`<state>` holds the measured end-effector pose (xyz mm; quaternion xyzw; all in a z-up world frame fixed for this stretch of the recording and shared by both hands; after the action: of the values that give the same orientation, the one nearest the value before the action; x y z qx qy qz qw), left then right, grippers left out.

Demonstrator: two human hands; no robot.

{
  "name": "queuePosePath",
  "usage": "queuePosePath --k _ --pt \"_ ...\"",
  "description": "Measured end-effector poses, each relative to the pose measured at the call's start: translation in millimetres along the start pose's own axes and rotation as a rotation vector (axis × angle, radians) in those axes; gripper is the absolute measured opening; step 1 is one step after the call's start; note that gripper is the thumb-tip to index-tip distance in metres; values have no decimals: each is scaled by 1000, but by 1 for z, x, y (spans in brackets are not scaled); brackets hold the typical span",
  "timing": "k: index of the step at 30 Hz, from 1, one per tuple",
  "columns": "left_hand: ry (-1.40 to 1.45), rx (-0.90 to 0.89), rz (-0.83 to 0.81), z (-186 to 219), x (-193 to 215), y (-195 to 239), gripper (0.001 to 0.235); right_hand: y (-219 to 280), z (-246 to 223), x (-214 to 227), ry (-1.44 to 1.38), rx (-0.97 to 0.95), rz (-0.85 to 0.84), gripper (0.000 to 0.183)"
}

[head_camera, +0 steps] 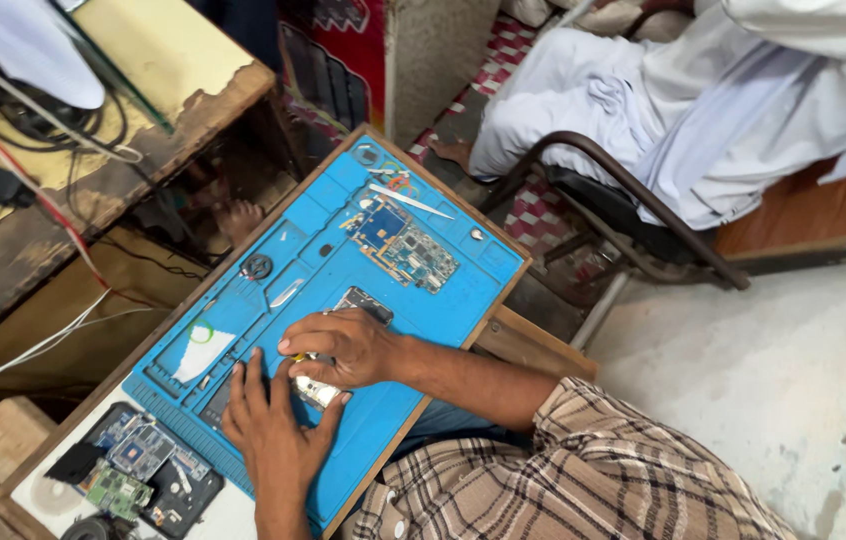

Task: The person uses a yellow-handled screwdriver to work on a small electronic component on a blue workbench. They repeatedly tighten and loosen screws on the component while holding it steady with their other hand.

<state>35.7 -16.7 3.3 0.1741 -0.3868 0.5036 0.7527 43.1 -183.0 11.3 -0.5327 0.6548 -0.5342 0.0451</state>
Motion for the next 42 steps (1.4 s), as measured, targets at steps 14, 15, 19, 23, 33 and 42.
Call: queuePosePath --k 14,15,19,23,33,42 --pt "-1 4 -6 -7 -5 3 89 1 -2 2 29 23 54 43" --pt "-5 9 -10 -7 -4 3 88 2 -3 2 37 28 60 43" --pt "-18 12 -11 -6 -5 1 89 2 -2 1 28 44 67 43" --pt "-16 -10 -3 -7 -4 3 90 4 -4 -5 6 55 63 41" --pt "-8 -18 -14 -7 -3 5 88 5 -6 -6 49 69 59 49" --pt "5 4 -12 -4 -2 1 90 2 -4 -5 59 81 67 53"
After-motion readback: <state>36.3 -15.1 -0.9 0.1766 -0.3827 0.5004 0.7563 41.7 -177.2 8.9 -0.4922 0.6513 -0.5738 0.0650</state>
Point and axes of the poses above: each hand's wrist, its own y-axis away from the middle knuckle, its own x-axis out of the back of the hand, z = x × y, the point moved 4 cm from there along -y, towards the middle knuckle, and after that the axes turned 14 degrees about y, right-handed, at the moved point
